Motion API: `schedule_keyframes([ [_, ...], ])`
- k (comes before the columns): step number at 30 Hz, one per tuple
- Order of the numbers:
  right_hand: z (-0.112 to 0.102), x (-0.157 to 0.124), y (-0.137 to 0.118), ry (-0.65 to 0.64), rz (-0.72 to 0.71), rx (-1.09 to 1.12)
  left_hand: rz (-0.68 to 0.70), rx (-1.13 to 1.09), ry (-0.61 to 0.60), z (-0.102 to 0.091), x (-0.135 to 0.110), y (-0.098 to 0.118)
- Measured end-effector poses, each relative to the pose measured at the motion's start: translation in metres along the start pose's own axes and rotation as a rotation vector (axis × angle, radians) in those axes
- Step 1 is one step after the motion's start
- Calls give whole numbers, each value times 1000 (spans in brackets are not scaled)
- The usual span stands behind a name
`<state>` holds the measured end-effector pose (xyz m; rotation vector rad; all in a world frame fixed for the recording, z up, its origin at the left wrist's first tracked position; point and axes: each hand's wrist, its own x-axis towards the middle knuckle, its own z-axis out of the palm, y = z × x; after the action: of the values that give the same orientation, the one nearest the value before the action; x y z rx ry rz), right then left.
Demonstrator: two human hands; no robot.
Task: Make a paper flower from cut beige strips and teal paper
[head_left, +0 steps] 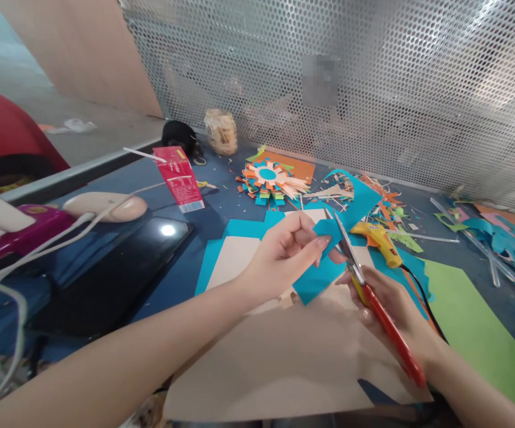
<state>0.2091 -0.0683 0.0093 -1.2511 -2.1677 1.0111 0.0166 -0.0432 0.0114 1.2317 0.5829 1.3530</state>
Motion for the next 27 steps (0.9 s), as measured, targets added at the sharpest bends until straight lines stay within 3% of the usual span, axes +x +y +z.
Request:
schedule_keyframes([
  [27,-2,2,-6,15,-47,-63,-22,-56,4,4,-2,5],
])
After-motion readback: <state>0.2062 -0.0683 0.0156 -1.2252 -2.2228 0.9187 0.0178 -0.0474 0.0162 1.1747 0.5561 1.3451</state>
